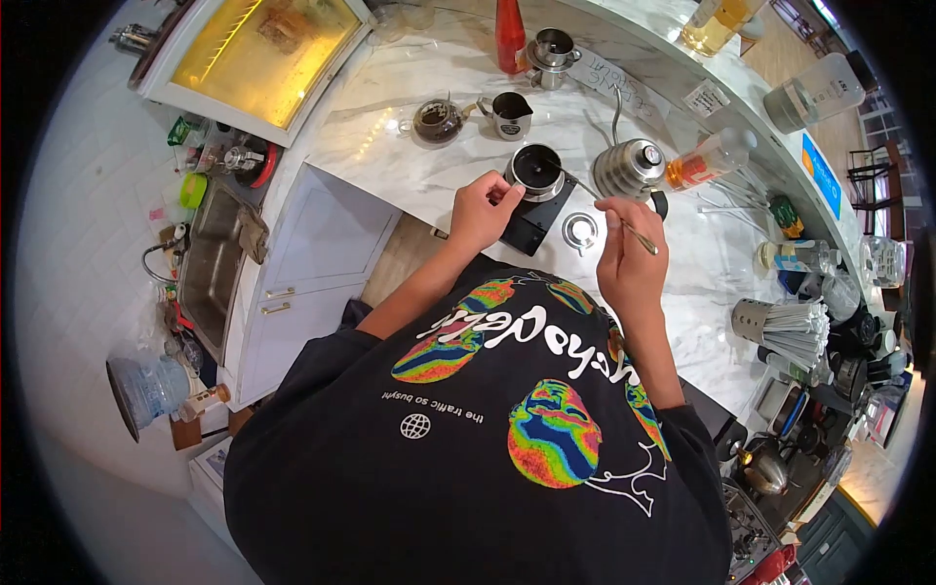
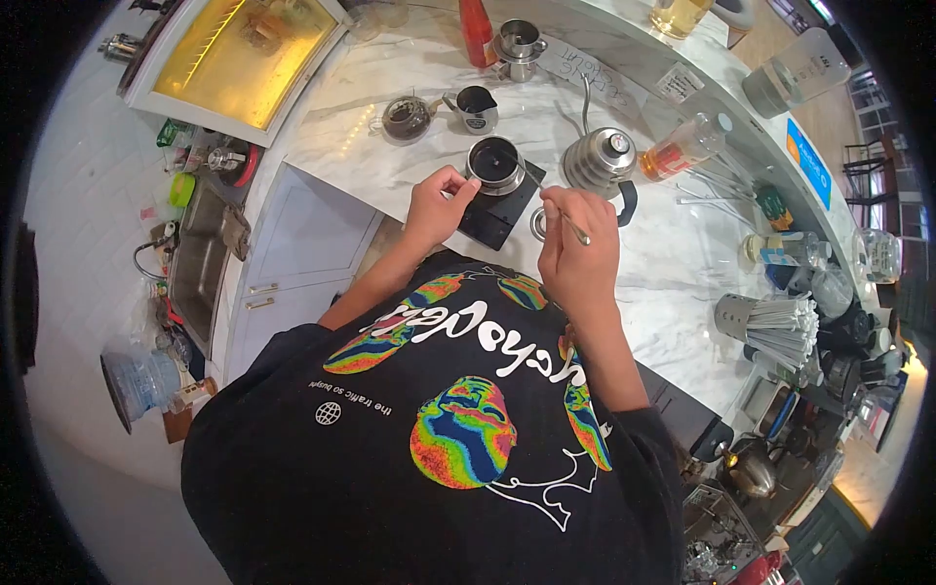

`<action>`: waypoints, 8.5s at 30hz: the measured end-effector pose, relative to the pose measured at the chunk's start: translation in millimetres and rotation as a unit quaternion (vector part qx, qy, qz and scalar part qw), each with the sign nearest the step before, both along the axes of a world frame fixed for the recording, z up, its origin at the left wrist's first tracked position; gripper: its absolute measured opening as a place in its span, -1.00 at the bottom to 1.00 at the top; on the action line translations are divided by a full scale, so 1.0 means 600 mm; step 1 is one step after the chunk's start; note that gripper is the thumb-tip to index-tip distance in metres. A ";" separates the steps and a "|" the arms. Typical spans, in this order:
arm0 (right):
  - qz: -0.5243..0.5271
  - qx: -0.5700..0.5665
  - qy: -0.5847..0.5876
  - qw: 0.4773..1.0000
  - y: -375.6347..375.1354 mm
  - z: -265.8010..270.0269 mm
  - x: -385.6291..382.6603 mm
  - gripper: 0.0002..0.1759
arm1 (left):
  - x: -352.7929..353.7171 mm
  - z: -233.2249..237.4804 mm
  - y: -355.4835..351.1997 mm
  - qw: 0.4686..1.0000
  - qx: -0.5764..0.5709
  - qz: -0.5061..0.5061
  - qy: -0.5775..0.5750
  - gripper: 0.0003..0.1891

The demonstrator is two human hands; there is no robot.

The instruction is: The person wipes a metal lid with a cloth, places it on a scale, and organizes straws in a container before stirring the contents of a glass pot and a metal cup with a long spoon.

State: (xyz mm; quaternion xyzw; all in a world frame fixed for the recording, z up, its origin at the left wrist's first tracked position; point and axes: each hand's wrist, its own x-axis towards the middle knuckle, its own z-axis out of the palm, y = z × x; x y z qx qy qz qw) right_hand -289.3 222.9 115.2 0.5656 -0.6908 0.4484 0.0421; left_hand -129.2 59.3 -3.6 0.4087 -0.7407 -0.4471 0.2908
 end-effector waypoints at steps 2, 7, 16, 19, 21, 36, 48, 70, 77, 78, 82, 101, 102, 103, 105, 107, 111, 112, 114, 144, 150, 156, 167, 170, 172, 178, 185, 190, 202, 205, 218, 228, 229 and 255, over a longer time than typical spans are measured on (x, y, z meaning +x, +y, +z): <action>0.015 0.006 -0.001 1.000 0.007 0.004 0.003 -0.87 | 0.001 -0.002 0.001 1.000 0.002 0.002 0.000 -0.69; 0.031 0.005 -0.002 0.999 -0.006 0.000 0.002 -0.88 | -0.001 -0.001 0.001 1.000 0.027 0.003 -0.003 -0.70; 0.064 0.026 0.033 0.997 0.007 0.013 -0.012 -0.84 | 0.004 -0.001 0.010 0.998 0.049 0.007 0.028 -0.77; 0.058 0.023 0.032 0.998 -0.004 0.008 -0.002 -0.84 | 0.008 -0.011 0.013 0.997 0.064 0.005 0.051 -0.77; 0.042 0.020 0.040 0.998 -0.009 0.005 -0.008 -0.85 | 0.013 -0.010 0.017 0.997 0.061 0.003 0.057 -0.77; 0.038 0.032 0.024 0.998 0.003 0.006 -0.035 -0.83 | 0.023 -0.004 0.022 0.998 0.043 0.001 0.049 -0.82; 0.039 0.021 0.033 0.998 -0.002 0.004 -0.035 -0.85 | 0.023 0.006 0.025 0.998 0.051 0.000 0.036 -0.81; 0.057 0.012 0.002 0.998 -0.007 -0.005 -0.028 -0.84 | 0.019 -0.009 0.027 0.996 0.065 -0.004 0.058 -0.81; 0.065 0.040 -0.001 0.997 0.009 0.006 -0.037 -0.86 | 0.022 -0.012 0.029 0.997 0.054 0.010 0.057 -0.81; 0.070 0.039 0.000 0.997 0.007 0.006 -0.031 -0.86 | 0.021 -0.015 0.029 0.997 0.054 0.016 0.060 -0.80; 0.060 0.033 -0.001 0.998 -0.010 0.003 -0.031 -0.85 | 0.018 -0.018 0.027 0.996 0.061 0.017 0.066 -0.79; 0.050 0.048 -0.014 0.997 0.001 0.034 -0.019 -0.85 | 0.026 -0.014 0.008 0.995 0.064 -0.027 0.071 -0.79; 0.041 0.046 -0.018 0.998 0.000 0.038 -0.013 -0.85 | 0.028 -0.010 0.004 0.995 0.061 -0.034 0.070 -0.80; 0.032 0.043 -0.024 0.998 -0.002 0.041 -0.007 -0.84 | 0.030 -0.005 0.000 0.995 0.057 -0.041 0.069 -0.80; 0.000 0.011 -0.034 0.999 -0.001 0.051 -0.001 -0.84 | 0.041 0.011 -0.011 0.996 0.043 -0.050 0.058 -0.80; -0.016 -0.005 -0.061 0.998 0.005 0.055 0.006 -0.82 | 0.054 0.012 -0.029 0.996 0.033 -0.057 0.053 -0.80; -0.047 0.009 -0.046 0.998 -0.004 0.059 0.033 -0.80 | 0.085 -0.007 -0.075 0.996 0.030 -0.075 0.041 -0.80; -0.066 -0.006 -0.061 0.996 -0.007 0.063 0.041 -0.80 | 0.092 -0.009 -0.090 0.996 0.030 -0.080 0.035 -0.80; -0.101 -0.035 -0.092 0.990 -0.015 0.072 0.062 -0.80 | 0.103 -0.011 -0.116 0.995 0.043 -0.091 0.030 -0.80; -0.288 0.085 -0.403 0.864 -0.354 -0.108 -0.038 -0.59 | 0.211 -0.111 -0.445 0.977 0.037 -0.152 -0.142 -0.37; -0.329 0.082 -0.506 0.793 -0.344 -0.137 -0.082 -0.63 | 0.188 -0.160 -0.473 0.969 -0.006 -0.192 -0.157 -0.50; -0.316 0.054 -0.570 0.757 -0.338 -0.129 -0.085 -0.60 | 0.175 -0.146 -0.487 0.969 0.035 -0.198 -0.140 -0.60; -0.386 0.015 -0.448 0.806 -0.270 -0.073 -0.019 -0.36 | 0.197 -0.173 -0.476 0.955 0.233 -0.181 -0.024 -0.66; -0.381 -0.065 -0.368 0.846 -0.276 -0.023 0.063 -0.46 | 0.208 -0.142 -0.462 0.948 0.260 -0.182 0.023 -0.68; -0.321 -0.068 -0.342 0.881 -0.286 -0.011 0.122 -0.56 | 0.209 -0.116 -0.456 0.944 0.266 -0.192 0.046 -0.70; -0.177 0.016 -0.323 0.930 -0.344 0.001 0.247 -0.45 | 0.190 0.027 -0.427 0.917 0.301 -0.210 0.156 -0.75; -0.182 -0.049 -0.275 0.943 -0.380 0.004 0.268 -0.45 | 0.184 0.110 -0.407 0.913 0.237 -0.249 0.218 -0.70; -0.189 -0.055 -0.166 0.966 -0.392 0.011 0.265 -0.64 | 0.194 0.115 -0.401 0.908 0.202 -0.284 0.231 -0.76; -0.116 -0.132 0.027 0.984 -0.384 0.032 0.264 -0.72 | 0.194 0.122 -0.401 0.919 0.142 -0.258 0.263 -0.69; -0.123 -0.142 0.025 0.982 -0.385 0.033 0.262 -0.72 | 0.197 0.126 -0.404 0.926 0.115 -0.257 0.252 -0.69; -0.153 -0.113 -0.031 0.981 -0.388 0.031 0.276 -0.80 | 0.193 0.139 -0.404 0.912 0.073 -0.291 0.281 -0.72; -0.212 -0.127 -0.183 0.952 -0.366 0.023 0.303 -0.85 | 0.202 0.143 -0.388 0.914 0.085 -0.294 0.267 -0.73; -0.213 -0.132 -0.203 0.946 -0.363 0.023 0.304 -0.85 | 0.203 0.147 -0.385 0.916 0.087 -0.293 0.260 -0.73; -0.269 -0.227 -0.380 0.855 -0.164 0.057 0.188 -0.66 | 0.143 0.129 -0.225 0.931 0.193 -0.195 0.242 -0.78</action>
